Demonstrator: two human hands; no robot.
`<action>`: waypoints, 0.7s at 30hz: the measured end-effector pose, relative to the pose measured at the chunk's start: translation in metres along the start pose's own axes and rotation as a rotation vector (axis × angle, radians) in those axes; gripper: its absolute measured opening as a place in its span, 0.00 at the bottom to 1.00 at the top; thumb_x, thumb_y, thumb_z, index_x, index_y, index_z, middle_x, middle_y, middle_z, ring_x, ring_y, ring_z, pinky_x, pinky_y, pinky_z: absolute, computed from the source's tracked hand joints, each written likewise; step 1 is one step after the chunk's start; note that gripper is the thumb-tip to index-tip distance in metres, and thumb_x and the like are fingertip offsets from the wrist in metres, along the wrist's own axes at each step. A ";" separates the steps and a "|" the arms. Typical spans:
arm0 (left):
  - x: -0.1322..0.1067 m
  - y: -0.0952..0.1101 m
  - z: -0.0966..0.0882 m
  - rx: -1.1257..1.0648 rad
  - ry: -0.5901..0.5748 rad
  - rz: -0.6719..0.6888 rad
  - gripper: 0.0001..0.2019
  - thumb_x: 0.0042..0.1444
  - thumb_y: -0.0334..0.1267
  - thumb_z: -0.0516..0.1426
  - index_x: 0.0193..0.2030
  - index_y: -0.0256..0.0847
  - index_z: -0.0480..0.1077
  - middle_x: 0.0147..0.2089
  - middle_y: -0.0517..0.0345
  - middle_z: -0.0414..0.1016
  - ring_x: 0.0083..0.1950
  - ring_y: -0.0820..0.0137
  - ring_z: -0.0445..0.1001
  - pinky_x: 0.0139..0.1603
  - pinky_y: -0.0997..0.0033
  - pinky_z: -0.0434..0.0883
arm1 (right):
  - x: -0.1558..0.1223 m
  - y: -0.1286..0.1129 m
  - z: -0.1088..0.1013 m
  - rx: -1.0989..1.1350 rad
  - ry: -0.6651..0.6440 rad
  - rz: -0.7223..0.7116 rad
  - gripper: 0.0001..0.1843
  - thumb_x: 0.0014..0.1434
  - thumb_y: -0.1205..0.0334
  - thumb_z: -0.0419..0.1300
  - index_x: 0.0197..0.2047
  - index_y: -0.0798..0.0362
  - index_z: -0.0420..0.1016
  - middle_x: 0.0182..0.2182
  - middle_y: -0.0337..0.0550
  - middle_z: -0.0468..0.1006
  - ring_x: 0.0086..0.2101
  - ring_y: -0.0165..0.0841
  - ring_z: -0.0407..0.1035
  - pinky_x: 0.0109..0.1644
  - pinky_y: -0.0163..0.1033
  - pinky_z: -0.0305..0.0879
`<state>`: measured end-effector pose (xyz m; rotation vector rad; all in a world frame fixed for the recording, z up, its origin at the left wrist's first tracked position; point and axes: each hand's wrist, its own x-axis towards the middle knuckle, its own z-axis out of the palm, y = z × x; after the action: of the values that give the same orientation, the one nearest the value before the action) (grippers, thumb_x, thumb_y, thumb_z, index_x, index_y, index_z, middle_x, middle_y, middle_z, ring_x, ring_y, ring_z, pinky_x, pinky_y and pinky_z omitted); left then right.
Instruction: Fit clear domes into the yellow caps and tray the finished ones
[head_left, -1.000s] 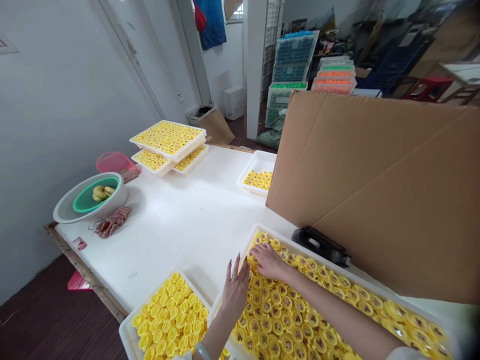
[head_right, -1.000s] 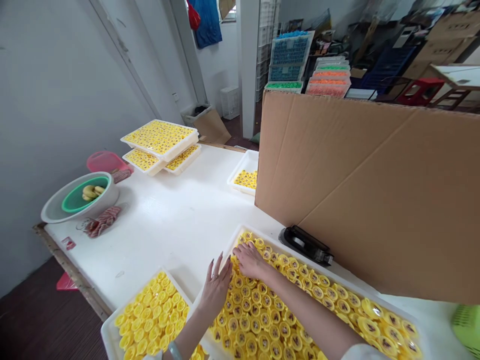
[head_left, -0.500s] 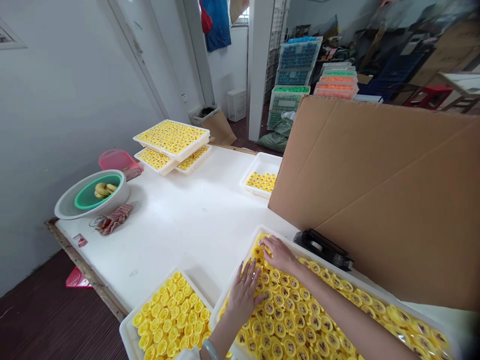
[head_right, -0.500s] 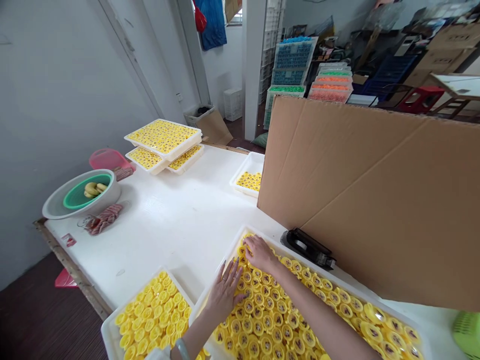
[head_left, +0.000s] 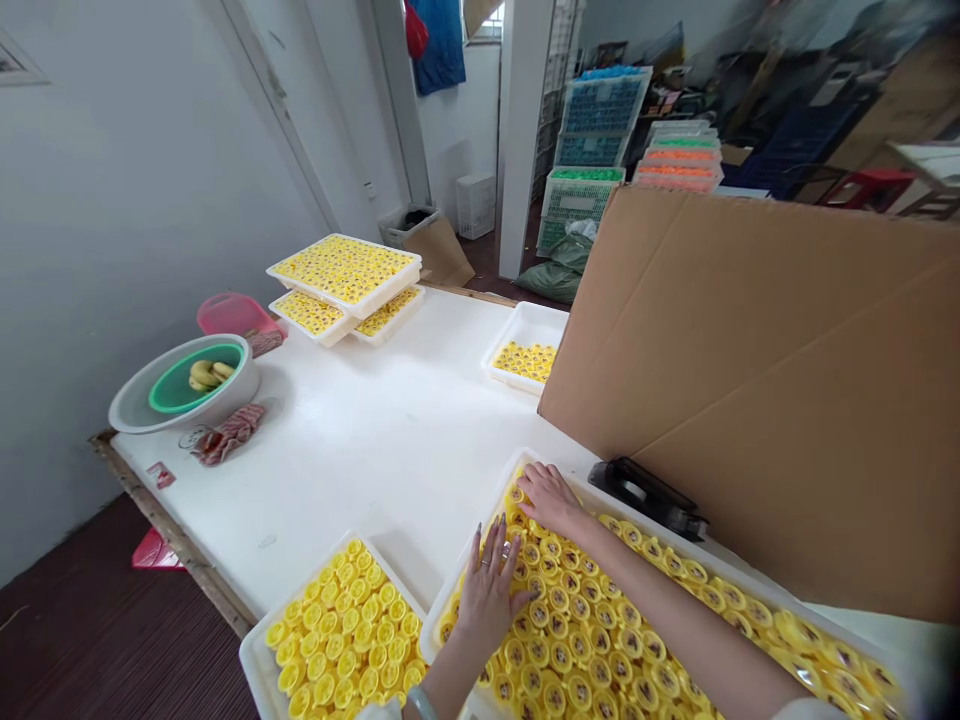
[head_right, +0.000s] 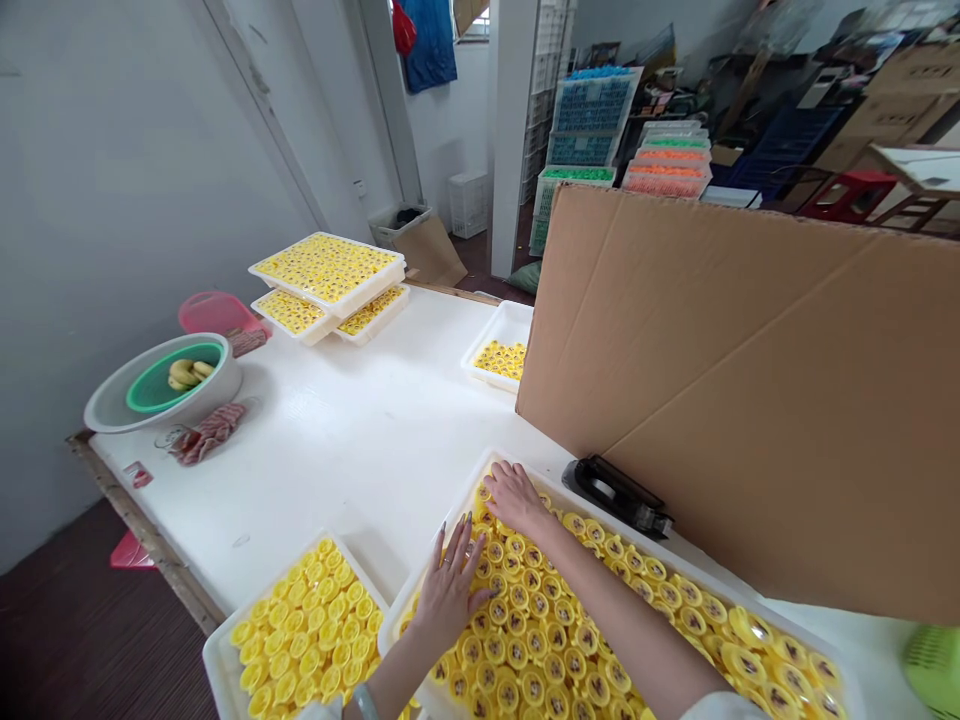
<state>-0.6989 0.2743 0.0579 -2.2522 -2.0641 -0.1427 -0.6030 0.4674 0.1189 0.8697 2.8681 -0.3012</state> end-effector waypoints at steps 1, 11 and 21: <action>0.000 0.000 0.000 0.001 0.001 -0.008 0.37 0.63 0.56 0.50 0.72 0.37 0.46 0.71 0.40 0.54 0.71 0.51 0.54 0.67 0.42 0.57 | -0.002 -0.003 0.002 0.017 -0.008 -0.026 0.14 0.64 0.55 0.59 0.49 0.54 0.73 0.50 0.46 0.74 0.49 0.39 0.69 0.54 0.53 0.66; 0.007 -0.015 0.001 0.013 0.002 0.068 0.36 0.63 0.60 0.47 0.68 0.34 0.58 0.72 0.44 0.55 0.72 0.54 0.53 0.69 0.46 0.55 | -0.023 0.011 -0.009 0.105 0.025 0.001 0.16 0.62 0.57 0.60 0.52 0.53 0.72 0.49 0.46 0.74 0.51 0.40 0.67 0.54 0.51 0.63; 0.007 -0.013 -0.002 0.022 0.015 0.075 0.39 0.61 0.63 0.48 0.67 0.32 0.59 0.71 0.42 0.56 0.71 0.52 0.54 0.68 0.44 0.56 | -0.013 0.014 -0.004 -0.001 -0.016 0.223 0.14 0.65 0.54 0.58 0.51 0.51 0.73 0.53 0.47 0.73 0.51 0.40 0.68 0.56 0.54 0.64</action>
<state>-0.7113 0.2820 0.0604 -2.3045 -1.9612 -0.1306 -0.5844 0.4726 0.1226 1.1682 2.7221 -0.2800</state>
